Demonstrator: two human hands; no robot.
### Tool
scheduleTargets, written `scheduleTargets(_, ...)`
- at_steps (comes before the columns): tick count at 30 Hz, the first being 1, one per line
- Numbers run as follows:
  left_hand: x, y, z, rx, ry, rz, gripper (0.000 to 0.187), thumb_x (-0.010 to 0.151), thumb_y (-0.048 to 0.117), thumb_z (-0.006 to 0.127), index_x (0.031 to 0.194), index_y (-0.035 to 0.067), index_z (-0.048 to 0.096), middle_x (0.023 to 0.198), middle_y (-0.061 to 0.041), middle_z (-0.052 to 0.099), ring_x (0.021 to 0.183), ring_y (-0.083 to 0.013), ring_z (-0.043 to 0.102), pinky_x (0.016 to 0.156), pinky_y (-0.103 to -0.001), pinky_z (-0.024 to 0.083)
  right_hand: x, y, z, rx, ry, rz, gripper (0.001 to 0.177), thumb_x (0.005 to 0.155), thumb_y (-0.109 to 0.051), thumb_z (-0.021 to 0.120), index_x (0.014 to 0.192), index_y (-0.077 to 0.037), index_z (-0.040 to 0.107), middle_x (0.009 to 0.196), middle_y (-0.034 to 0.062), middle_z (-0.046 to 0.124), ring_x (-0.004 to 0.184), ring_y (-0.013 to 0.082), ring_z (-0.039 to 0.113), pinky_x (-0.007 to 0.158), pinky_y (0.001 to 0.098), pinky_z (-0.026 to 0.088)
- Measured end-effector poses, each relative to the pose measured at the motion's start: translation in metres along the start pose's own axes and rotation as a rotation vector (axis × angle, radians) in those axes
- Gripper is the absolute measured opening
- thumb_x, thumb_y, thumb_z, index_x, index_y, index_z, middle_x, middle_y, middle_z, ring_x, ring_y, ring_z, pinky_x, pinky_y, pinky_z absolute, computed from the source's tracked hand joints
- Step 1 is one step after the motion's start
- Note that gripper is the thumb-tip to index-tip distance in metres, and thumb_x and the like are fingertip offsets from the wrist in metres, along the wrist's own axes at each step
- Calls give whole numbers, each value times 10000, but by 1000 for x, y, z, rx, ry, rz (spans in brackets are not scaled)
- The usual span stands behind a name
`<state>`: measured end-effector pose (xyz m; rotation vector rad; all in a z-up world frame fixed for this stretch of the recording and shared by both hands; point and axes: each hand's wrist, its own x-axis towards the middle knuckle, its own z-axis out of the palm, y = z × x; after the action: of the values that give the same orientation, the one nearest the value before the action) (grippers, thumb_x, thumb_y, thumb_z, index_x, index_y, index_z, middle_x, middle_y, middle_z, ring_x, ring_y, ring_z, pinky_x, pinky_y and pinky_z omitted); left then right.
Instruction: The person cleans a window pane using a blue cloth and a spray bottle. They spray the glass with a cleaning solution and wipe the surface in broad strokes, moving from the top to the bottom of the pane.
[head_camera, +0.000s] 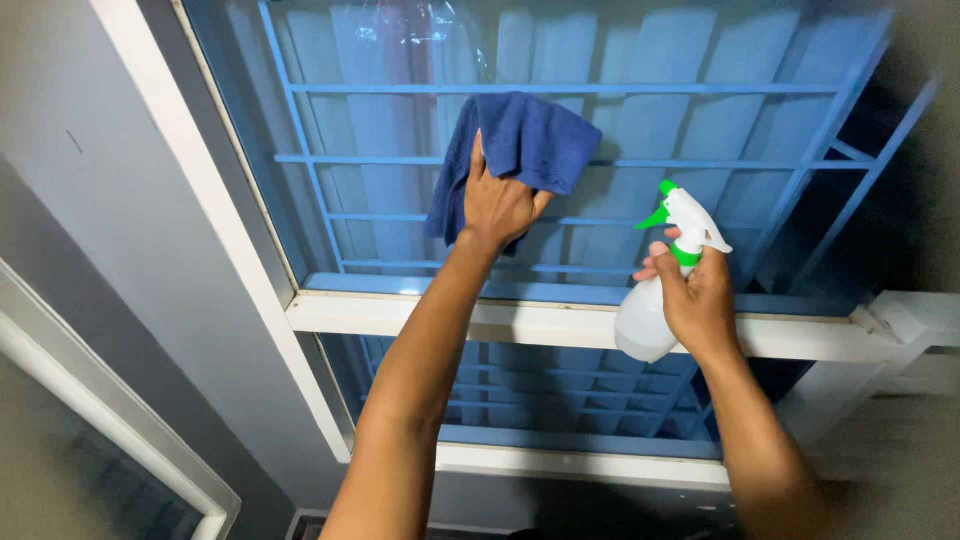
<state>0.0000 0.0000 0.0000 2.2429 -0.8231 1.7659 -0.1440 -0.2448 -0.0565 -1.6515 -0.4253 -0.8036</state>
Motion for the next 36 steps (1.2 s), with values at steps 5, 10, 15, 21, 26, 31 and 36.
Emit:
scheduleTargets(5, 3, -13, -15, -52, -21, -46, 790, 877, 533, 661, 1492, 68, 485, 1449, -218, 580, 1416, -364, 423, 1234, -577, 166, 17, -19, 13, -31, 53, -102, 341, 1047, -99, 639, 1316, 27, 471, 1001, 96, 611, 762, 142, 661, 700, 302, 575)
scheduleTargets(10, 64, 0, -37, -29, -401, -467, 448, 1021, 520, 500, 1389, 313, 649, 1377, -42, 675, 1367, -247, 534, 1324, -476, 266, 24, -51, 16, 13, 97, -139, 389, 1017, -96, 660, 1337, 15, 469, 1027, 78, 594, 705, 118, 611, 644, 289, 553)
scheduleTargets(15, 62, 29, -10, -50, -17, -16, 546, 935, 500, 620, 1305, 112, 722, 1324, -145, 657, 1327, -350, 532, 1258, -593, 165, 26, -58, 6, 103, 81, 76, 226, 1031, -190, 648, 1100, 20, 602, 801, 49, 610, 660, 117, 637, 648, 297, 600)
scheduleTargets(21, 34, 16, -7, 176, -26, 97, 537, 890, 550, 627, 1150, 94, 746, 1350, -212, 654, 1272, -433, 566, 1247, -518, 150, 25, -49, -2, -11, 55, -19, 238, 1017, -220, 665, 990, 15, 635, 810, 45, 672, 693, 117, 685, 643, 289, 549)
scheduleTargets(26, 18, -14, -34, -10, 112, -420, 491, 973, 481, 586, 1296, 130, 703, 1196, -193, 711, 1236, -425, 607, 1246, -530, 224, 31, -46, -23, -70, 53, -19, 239, 1011, -226, 684, 956, 3, 643, 771, 42, 652, 678, 115, 647, 623, 288, 520)
scheduleTargets(31, 33, -27, -18, -32, -11, -386, 455, 985, 479, 608, 1281, 144, 690, 1329, -166, 654, 1299, -427, 565, 1210, -526, 305, 49, -48, -34, -77, 51, -4, 235, 1009, -224, 681, 932, -4, 646, 760, 33, 650, 677, 110, 647, 629, 282, 516)
scheduleTargets(36, 91, -37, -17, -25, -193, -447, 536, 996, 499, 608, 1390, 135, 598, 1434, -192, 547, 1377, -412, 498, 1226, -530, 306, 61, -73, -39, -12, 29, 17, 182, 989, -171, 672, 988, -2, 603, 788, 30, 638, 690, 100, 640, 642, 279, 520)
